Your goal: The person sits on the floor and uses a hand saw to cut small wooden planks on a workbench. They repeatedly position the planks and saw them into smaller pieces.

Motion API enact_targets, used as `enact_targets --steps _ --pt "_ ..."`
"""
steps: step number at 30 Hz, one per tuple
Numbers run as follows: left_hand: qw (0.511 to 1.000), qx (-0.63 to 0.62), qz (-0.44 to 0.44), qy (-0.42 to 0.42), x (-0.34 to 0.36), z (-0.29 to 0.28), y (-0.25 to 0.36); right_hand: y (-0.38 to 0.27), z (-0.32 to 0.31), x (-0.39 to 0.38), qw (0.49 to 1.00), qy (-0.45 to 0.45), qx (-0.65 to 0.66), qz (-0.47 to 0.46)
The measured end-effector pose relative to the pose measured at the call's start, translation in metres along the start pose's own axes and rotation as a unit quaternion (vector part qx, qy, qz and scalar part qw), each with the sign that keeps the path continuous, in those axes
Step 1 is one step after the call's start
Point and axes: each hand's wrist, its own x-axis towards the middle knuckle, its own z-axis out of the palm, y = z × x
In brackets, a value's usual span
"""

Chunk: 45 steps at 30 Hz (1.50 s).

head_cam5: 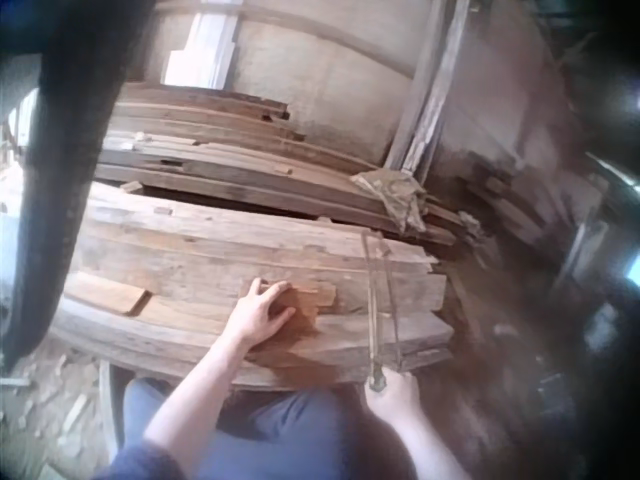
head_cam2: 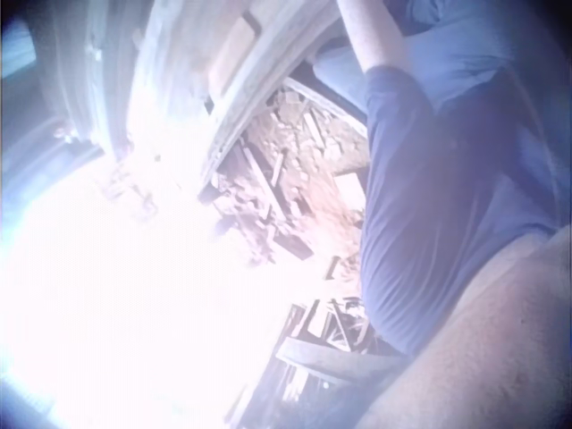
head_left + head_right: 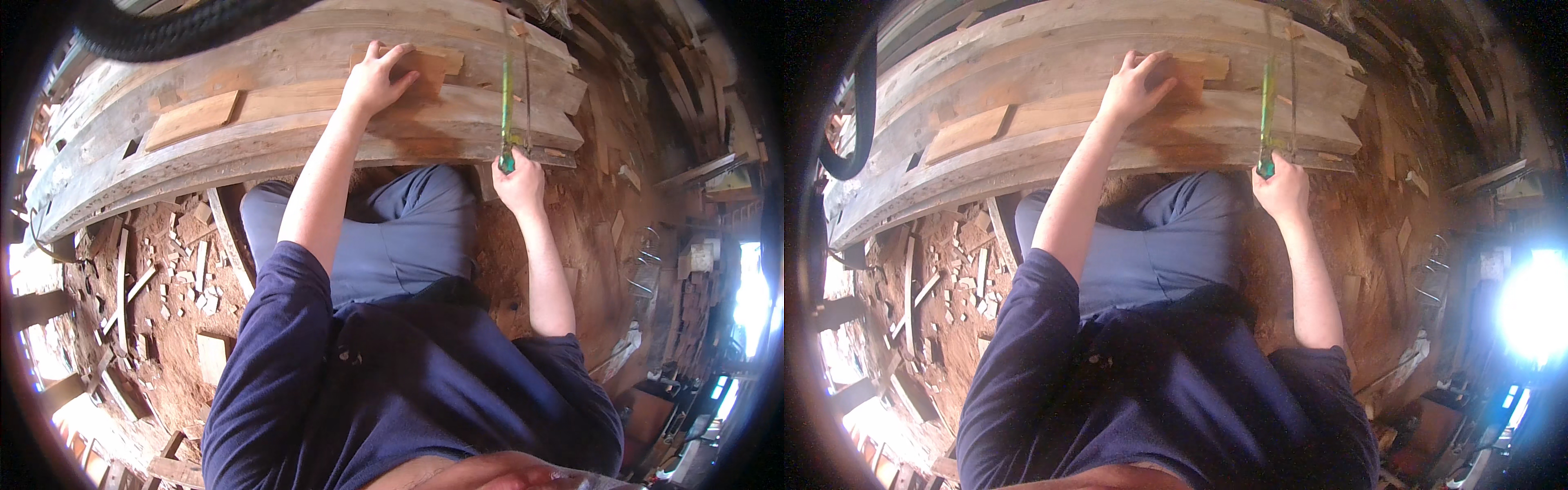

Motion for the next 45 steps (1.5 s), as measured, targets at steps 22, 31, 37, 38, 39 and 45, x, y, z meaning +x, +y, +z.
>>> enact_targets --steps 22,31,37,38,39,45 --pt "0.996 -0.015 -0.066 -0.059 0.003 -0.009 0.012 0.024 0.032 -0.014 0.987 -0.129 -0.087 0.030" --pt "0.999 -0.002 -0.032 -0.028 0.005 -0.008 0.014 0.023 0.033 -0.007 0.990 -0.123 -0.052 0.039" --pt "1.000 -0.009 -0.009 -0.018 0.003 -0.009 0.013 0.025 0.026 0.008 0.961 -0.259 0.009 0.096" --pt "1.000 -0.013 -0.015 -0.019 0.003 -0.009 0.013 0.023 0.028 0.009 0.958 -0.269 0.004 0.102" --pt "1.000 -0.016 -0.020 -0.018 0.004 -0.009 0.012 0.022 0.030 0.010 0.960 -0.259 -0.006 0.108" --pt "1.000 0.003 -0.013 -0.019 0.004 -0.005 0.005 0.011 0.055 -0.003 0.983 -0.155 -0.002 0.102"
